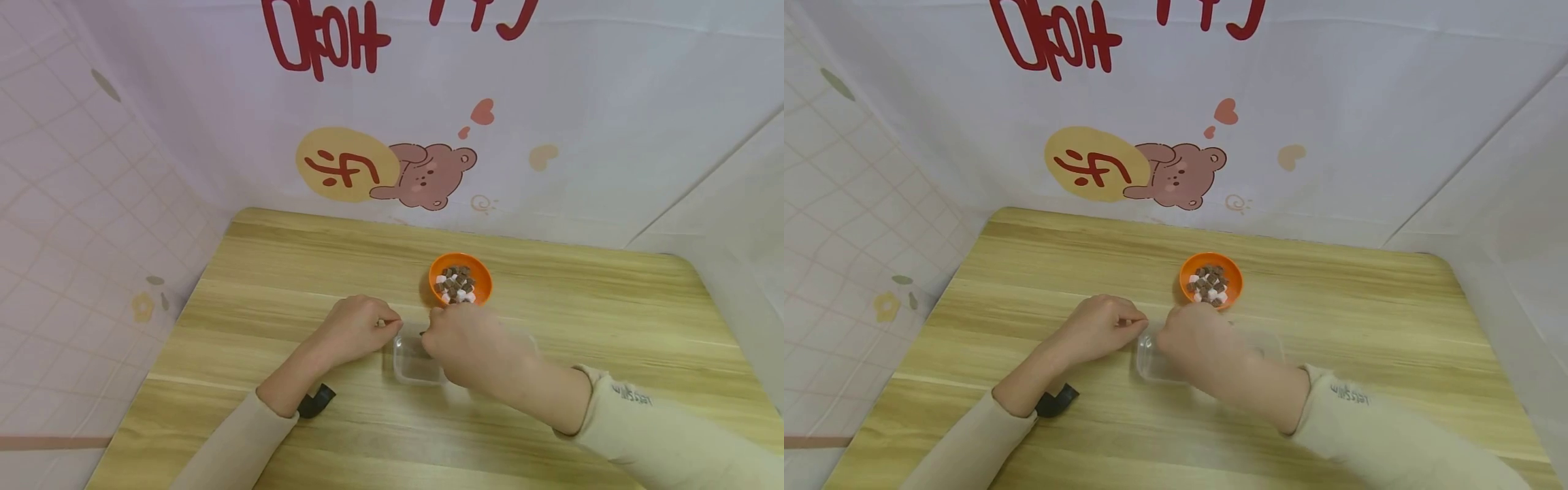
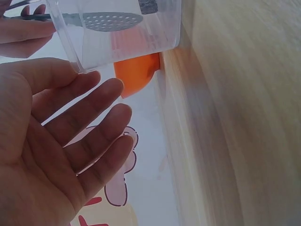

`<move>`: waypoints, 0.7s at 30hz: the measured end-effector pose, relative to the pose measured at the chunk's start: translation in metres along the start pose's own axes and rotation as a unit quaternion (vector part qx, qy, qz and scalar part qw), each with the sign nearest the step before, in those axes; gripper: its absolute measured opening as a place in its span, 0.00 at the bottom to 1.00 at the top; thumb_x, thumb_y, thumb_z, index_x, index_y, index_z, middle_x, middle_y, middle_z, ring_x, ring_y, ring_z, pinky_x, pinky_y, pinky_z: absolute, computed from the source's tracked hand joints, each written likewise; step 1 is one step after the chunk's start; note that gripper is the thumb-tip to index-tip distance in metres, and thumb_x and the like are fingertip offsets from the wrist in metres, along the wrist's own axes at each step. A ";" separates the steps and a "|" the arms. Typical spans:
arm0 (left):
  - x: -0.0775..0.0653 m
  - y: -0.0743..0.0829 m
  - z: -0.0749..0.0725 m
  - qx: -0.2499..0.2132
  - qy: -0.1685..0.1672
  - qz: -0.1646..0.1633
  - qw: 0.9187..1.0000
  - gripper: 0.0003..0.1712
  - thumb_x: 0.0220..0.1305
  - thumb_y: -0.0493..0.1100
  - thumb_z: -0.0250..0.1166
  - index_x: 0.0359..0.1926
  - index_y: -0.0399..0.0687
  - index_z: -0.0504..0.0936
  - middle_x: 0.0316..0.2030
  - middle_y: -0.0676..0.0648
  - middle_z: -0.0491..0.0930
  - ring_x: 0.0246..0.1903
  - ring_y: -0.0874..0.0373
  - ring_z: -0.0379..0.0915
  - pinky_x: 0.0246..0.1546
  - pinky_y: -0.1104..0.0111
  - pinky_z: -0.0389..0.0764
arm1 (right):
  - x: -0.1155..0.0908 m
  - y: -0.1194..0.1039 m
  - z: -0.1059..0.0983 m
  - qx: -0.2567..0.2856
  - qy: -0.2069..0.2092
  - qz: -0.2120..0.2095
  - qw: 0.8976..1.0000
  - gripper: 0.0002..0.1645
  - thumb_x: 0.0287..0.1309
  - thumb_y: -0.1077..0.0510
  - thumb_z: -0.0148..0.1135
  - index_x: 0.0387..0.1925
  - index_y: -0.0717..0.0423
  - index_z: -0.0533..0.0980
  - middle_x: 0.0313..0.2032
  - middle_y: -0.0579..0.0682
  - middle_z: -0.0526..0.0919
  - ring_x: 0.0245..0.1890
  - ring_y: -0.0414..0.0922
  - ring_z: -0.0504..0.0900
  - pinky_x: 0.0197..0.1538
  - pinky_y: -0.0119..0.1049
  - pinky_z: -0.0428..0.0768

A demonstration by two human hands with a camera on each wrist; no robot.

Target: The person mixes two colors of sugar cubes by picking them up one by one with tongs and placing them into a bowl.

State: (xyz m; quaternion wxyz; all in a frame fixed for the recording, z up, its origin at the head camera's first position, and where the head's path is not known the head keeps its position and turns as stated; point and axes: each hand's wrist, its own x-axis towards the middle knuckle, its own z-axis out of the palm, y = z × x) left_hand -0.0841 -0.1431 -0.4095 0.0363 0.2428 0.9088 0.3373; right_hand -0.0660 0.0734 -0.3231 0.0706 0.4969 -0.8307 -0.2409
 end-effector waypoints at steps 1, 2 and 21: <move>0.000 0.000 0.000 0.000 0.000 0.001 1.000 0.10 0.70 0.42 0.68 0.31 0.51 0.92 0.22 0.60 0.77 0.19 0.69 0.63 0.21 0.73 0.63 | 0.001 -0.003 0.000 -0.008 -0.008 0.003 1.000 0.18 0.47 0.64 0.71 0.14 0.48 0.70 0.18 0.45 0.71 0.17 0.38 0.62 0.18 0.28 0.60; 0.000 0.000 0.000 -0.001 0.000 0.000 1.000 0.10 0.70 0.42 0.68 0.30 0.51 0.91 0.22 0.60 0.76 0.19 0.69 0.62 0.21 0.73 0.62 | 0.002 -0.006 0.000 -0.022 -0.013 0.003 1.000 0.18 0.48 0.63 0.71 0.14 0.49 0.71 0.18 0.45 0.72 0.17 0.38 0.63 0.18 0.28 0.61; 0.000 -0.001 0.001 0.004 0.006 0.002 1.000 0.09 0.70 0.42 0.68 0.33 0.52 0.93 0.25 0.60 0.80 0.21 0.68 0.66 0.22 0.72 0.67 | -0.009 0.008 0.009 0.014 0.047 -0.018 0.999 0.23 0.43 0.66 0.73 0.10 0.48 0.68 0.18 0.44 0.69 0.17 0.37 0.60 0.18 0.30 0.57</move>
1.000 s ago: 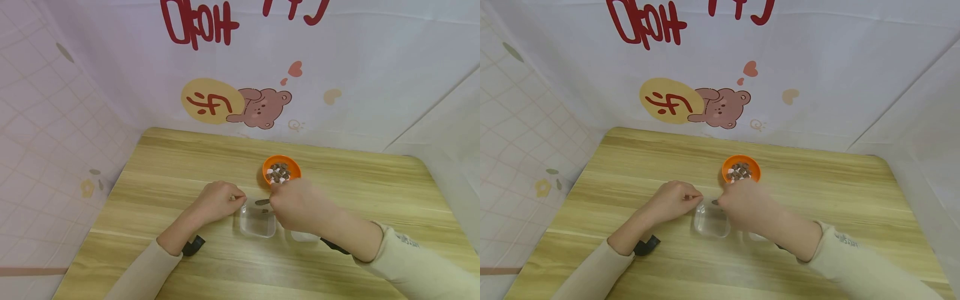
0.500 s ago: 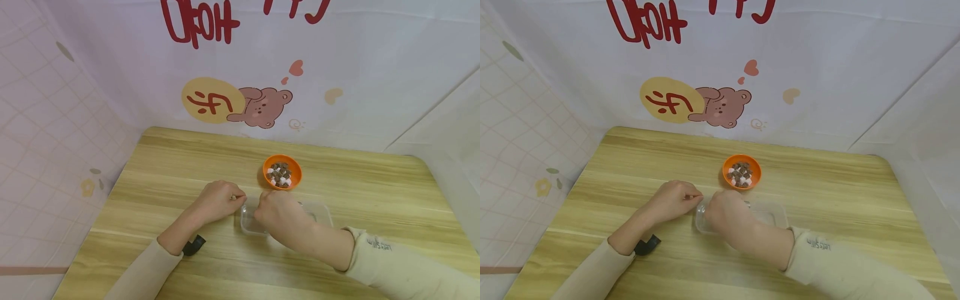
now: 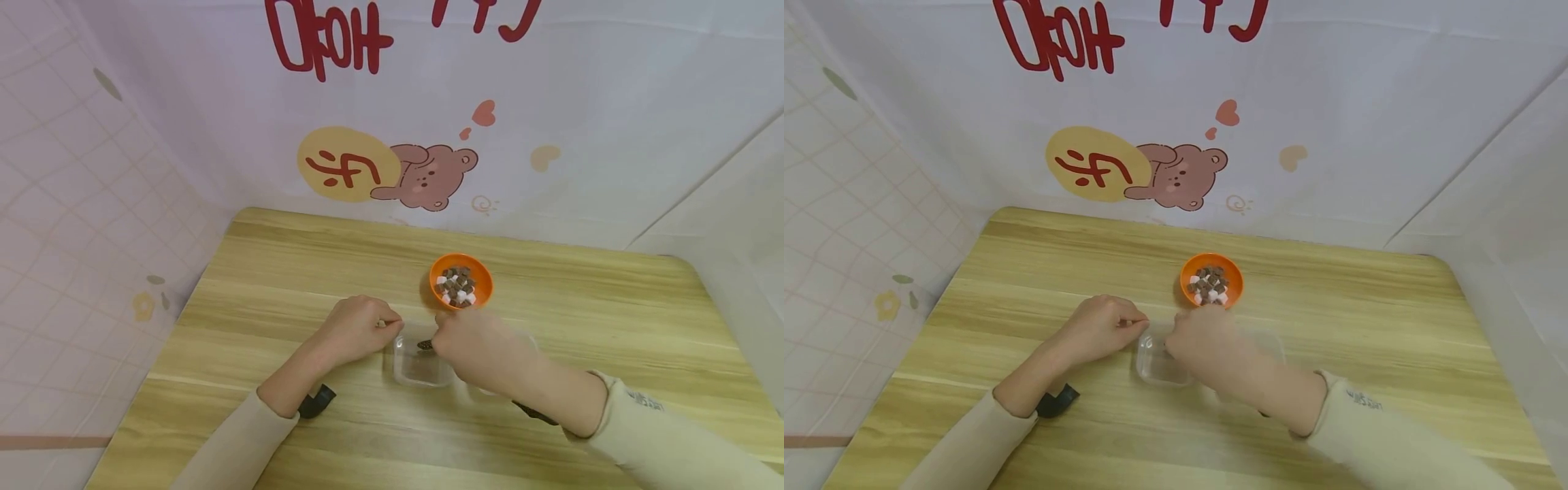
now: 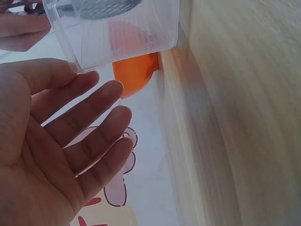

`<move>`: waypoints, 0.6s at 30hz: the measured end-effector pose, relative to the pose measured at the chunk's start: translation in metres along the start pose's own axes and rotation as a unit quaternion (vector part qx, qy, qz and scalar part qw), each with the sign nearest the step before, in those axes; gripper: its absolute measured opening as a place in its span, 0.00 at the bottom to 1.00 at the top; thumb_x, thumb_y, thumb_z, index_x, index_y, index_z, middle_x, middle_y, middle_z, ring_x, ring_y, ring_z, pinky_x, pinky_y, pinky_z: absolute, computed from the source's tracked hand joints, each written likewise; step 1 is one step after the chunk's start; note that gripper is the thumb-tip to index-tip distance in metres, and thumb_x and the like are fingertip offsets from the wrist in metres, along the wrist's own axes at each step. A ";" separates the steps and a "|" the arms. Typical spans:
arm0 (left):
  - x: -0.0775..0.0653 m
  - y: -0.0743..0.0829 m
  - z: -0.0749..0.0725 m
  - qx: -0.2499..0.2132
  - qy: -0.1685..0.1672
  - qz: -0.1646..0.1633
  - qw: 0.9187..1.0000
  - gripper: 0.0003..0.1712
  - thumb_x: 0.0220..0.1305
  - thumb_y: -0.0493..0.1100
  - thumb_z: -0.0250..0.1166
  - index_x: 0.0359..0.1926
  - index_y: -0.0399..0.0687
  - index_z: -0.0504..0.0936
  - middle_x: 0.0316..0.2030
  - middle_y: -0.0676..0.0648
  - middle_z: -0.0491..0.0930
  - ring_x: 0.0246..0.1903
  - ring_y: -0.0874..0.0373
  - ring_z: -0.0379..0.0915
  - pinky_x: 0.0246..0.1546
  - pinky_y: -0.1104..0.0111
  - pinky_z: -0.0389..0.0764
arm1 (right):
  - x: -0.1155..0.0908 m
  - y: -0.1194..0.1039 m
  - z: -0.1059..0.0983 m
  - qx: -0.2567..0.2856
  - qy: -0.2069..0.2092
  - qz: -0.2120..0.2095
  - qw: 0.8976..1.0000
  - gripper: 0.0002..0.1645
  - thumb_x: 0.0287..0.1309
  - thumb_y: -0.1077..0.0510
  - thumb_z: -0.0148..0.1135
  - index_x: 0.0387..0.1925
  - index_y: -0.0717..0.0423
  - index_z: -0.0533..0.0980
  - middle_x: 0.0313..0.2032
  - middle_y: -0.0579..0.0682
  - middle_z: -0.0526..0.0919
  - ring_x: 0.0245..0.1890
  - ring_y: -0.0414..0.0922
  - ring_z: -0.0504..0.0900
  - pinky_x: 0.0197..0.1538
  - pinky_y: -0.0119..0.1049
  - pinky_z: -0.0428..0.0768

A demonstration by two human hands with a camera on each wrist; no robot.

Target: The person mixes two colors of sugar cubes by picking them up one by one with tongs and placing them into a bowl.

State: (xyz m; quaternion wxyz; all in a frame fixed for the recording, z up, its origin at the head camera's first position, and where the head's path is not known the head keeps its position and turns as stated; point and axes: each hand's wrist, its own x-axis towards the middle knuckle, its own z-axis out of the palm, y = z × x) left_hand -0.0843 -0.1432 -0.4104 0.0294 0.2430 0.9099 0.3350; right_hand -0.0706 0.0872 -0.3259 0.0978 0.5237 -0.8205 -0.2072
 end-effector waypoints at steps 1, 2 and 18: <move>0.000 0.000 0.000 0.002 0.000 0.001 1.000 0.10 0.70 0.43 0.68 0.32 0.53 0.93 0.25 0.61 0.80 0.21 0.68 0.66 0.22 0.71 0.67 | -0.003 0.005 0.002 0.032 0.003 0.008 0.999 0.22 0.44 0.64 0.74 0.11 0.48 0.68 0.18 0.43 0.69 0.16 0.37 0.61 0.18 0.30 0.60; 0.000 0.001 0.000 0.003 0.000 0.001 1.000 0.10 0.70 0.43 0.68 0.31 0.54 0.93 0.24 0.61 0.79 0.21 0.68 0.66 0.22 0.71 0.67 | -0.006 0.011 0.003 0.071 0.004 0.015 0.997 0.21 0.46 0.63 0.75 0.13 0.48 0.70 0.20 0.43 0.69 0.17 0.37 0.62 0.18 0.31 0.62; 0.000 0.002 0.001 -0.005 -0.004 -0.012 1.000 0.09 0.70 0.44 0.68 0.35 0.55 0.94 0.24 0.61 0.79 0.20 0.67 0.67 0.23 0.70 0.67 | -0.061 0.075 0.034 0.331 0.225 0.110 0.910 0.18 0.71 0.42 0.66 0.39 0.51 0.88 0.33 0.37 0.83 0.24 0.30 0.73 0.27 0.23 0.71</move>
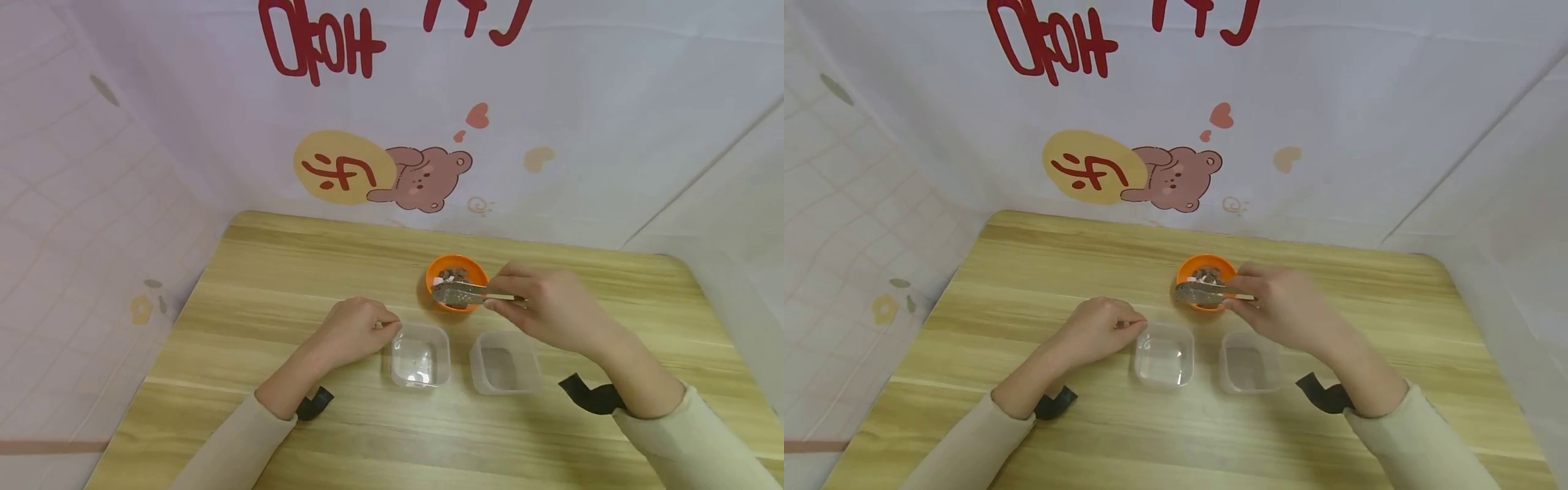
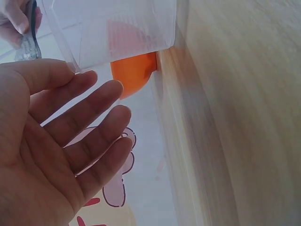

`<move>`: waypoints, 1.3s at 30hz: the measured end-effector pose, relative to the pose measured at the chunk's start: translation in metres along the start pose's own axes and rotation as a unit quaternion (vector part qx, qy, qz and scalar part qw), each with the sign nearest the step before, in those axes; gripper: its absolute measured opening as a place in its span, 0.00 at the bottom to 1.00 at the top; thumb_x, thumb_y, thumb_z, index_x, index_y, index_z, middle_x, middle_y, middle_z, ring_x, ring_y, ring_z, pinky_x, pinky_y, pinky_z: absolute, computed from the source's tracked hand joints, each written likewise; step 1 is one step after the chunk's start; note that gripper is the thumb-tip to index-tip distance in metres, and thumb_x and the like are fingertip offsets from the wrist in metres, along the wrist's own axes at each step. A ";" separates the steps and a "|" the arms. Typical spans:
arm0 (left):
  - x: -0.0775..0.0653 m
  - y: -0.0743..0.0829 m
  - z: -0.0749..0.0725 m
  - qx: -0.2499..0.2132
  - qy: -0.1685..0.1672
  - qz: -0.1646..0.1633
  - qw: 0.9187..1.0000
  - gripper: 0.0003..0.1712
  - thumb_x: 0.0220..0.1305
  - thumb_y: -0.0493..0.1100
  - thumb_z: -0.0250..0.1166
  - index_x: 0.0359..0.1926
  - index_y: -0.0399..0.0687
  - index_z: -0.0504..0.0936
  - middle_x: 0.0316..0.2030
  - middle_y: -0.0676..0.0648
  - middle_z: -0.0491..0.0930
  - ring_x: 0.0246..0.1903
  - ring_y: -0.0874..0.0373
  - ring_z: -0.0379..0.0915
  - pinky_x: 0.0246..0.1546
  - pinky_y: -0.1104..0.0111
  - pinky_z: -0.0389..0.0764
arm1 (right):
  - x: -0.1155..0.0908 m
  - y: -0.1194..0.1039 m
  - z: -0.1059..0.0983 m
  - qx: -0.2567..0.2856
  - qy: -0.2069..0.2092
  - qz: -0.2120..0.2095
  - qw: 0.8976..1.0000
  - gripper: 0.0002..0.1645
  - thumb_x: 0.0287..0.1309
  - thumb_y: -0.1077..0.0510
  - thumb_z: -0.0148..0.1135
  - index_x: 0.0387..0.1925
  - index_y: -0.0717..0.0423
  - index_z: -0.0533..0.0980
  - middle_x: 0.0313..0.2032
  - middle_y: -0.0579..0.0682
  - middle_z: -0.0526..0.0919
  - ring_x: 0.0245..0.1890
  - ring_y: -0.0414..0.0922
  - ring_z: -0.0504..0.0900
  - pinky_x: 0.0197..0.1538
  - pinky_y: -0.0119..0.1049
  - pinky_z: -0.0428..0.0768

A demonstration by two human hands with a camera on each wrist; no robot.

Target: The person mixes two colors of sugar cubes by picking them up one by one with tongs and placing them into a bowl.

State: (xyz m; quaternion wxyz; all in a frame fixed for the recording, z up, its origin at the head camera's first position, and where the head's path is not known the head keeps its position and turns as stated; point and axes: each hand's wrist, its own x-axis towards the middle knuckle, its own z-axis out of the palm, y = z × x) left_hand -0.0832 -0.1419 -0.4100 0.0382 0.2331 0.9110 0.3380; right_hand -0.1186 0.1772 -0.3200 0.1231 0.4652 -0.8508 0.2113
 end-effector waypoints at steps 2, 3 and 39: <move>0.000 -0.001 0.000 -0.002 0.000 0.000 1.000 0.08 0.70 0.43 0.68 0.35 0.55 0.94 0.24 0.61 0.79 0.21 0.67 0.67 0.23 0.70 0.67 | -0.004 0.009 0.001 -0.009 0.030 0.008 0.999 0.22 0.73 0.39 0.62 0.38 0.52 0.88 0.34 0.39 0.85 0.24 0.31 0.76 0.27 0.24 0.73; 0.000 -0.001 0.000 -0.002 0.001 0.001 1.000 0.08 0.70 0.43 0.68 0.36 0.55 0.94 0.25 0.61 0.80 0.21 0.67 0.67 0.24 0.70 0.68 | -0.006 0.013 0.003 -0.015 0.044 0.014 0.999 0.21 0.72 0.40 0.64 0.38 0.53 0.88 0.35 0.41 0.86 0.24 0.32 0.77 0.27 0.25 0.74; -0.002 0.001 0.000 -0.001 0.000 -0.003 1.000 0.08 0.70 0.44 0.69 0.42 0.53 0.95 0.31 0.59 0.86 0.22 0.67 0.70 0.25 0.69 0.71 | -0.083 0.068 0.023 -0.027 0.074 0.274 0.959 0.25 0.63 0.54 0.74 0.57 0.63 0.82 0.48 0.57 0.86 0.36 0.53 0.86 0.28 0.35 0.76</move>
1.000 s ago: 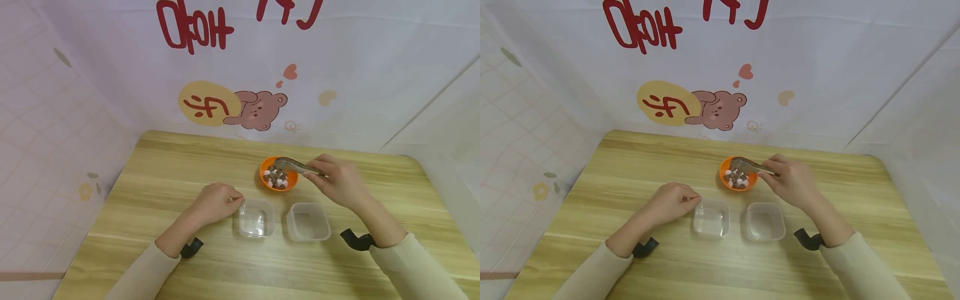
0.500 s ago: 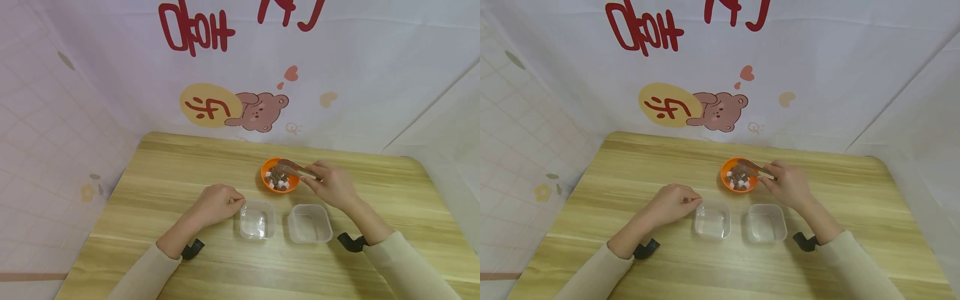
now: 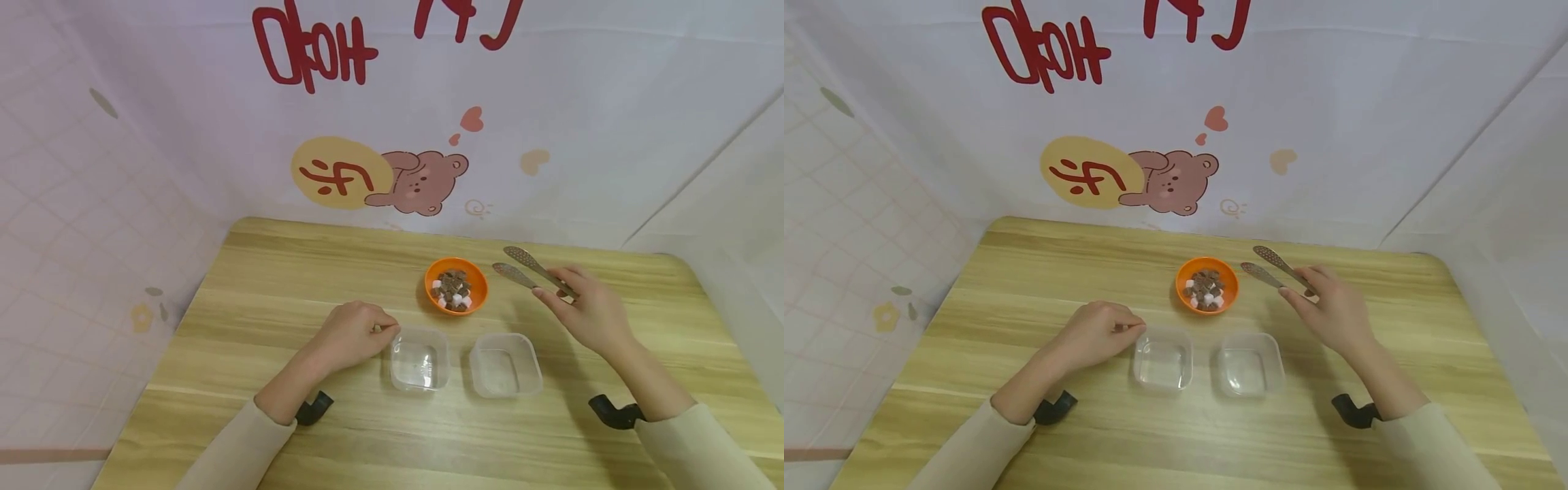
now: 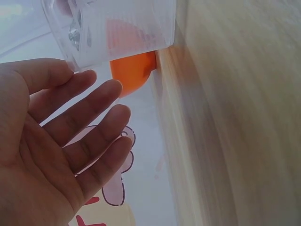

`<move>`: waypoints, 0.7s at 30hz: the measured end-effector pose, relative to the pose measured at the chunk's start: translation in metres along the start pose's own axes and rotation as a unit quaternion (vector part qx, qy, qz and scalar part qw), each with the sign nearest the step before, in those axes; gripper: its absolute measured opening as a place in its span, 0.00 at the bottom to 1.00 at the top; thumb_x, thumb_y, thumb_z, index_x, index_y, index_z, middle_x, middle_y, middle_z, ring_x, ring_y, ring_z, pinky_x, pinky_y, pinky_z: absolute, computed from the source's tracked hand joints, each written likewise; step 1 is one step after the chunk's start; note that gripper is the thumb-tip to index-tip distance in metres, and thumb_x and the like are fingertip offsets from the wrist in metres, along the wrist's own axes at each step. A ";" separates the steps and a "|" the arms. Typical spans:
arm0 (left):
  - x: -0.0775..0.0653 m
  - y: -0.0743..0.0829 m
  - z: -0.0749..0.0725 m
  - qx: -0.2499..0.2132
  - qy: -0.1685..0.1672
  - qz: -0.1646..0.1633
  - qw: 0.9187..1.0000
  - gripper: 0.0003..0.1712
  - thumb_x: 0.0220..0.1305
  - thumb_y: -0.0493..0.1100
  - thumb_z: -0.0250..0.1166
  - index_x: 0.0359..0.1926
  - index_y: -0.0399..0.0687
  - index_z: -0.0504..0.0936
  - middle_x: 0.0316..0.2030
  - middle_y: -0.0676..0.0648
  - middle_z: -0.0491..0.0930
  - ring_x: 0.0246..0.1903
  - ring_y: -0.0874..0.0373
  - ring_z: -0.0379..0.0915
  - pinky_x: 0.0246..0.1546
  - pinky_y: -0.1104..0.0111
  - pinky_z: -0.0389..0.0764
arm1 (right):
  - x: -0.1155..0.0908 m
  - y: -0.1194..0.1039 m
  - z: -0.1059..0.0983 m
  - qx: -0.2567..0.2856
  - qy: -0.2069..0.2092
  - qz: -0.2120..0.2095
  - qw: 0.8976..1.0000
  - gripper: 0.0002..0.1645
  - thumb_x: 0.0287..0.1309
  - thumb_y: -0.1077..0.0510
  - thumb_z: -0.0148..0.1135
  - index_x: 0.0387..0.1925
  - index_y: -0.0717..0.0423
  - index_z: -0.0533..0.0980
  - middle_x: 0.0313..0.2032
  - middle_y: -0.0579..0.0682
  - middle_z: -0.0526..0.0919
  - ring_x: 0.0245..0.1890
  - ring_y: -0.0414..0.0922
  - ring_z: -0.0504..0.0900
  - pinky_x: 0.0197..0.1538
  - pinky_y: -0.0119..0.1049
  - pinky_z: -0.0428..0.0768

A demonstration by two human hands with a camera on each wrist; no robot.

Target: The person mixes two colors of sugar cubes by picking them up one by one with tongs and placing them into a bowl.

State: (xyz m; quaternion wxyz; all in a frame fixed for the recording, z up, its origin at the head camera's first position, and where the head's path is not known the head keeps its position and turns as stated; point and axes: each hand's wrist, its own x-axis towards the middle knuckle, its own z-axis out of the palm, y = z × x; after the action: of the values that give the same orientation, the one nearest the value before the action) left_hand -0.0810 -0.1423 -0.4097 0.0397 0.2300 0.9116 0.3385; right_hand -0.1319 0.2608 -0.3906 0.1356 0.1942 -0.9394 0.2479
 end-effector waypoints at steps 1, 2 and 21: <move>0.000 0.000 0.000 -0.002 0.000 -0.002 1.000 0.08 0.70 0.43 0.69 0.42 0.53 0.95 0.31 0.59 0.86 0.22 0.66 0.70 0.25 0.69 0.70 | -0.002 0.002 -0.001 -0.003 0.004 0.001 1.000 0.25 0.63 0.54 0.75 0.57 0.62 0.83 0.48 0.57 0.86 0.35 0.53 0.86 0.28 0.36 0.76; 0.000 0.000 0.000 -0.003 0.000 -0.004 1.000 0.08 0.70 0.43 0.69 0.42 0.53 0.95 0.31 0.60 0.86 0.21 0.66 0.69 0.24 0.69 0.70 | -0.003 0.003 -0.001 -0.007 0.007 0.001 1.000 0.25 0.62 0.54 0.75 0.57 0.62 0.83 0.47 0.57 0.86 0.35 0.53 0.86 0.28 0.36 0.76; 0.000 0.001 0.000 -0.005 -0.001 -0.007 1.000 0.08 0.70 0.44 0.69 0.41 0.55 0.95 0.31 0.60 0.86 0.22 0.67 0.70 0.25 0.69 0.70 | -0.029 0.033 0.009 -0.056 -0.034 0.016 0.998 0.27 0.60 0.51 0.76 0.52 0.67 0.83 0.43 0.60 0.85 0.33 0.53 0.84 0.27 0.41 0.75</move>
State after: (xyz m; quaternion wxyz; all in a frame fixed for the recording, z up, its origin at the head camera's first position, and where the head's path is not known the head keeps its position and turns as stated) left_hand -0.0808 -0.1418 -0.4093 0.0436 0.2240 0.9115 0.3422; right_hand -0.1214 0.2909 -0.4223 0.1106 0.1792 -0.9589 0.1904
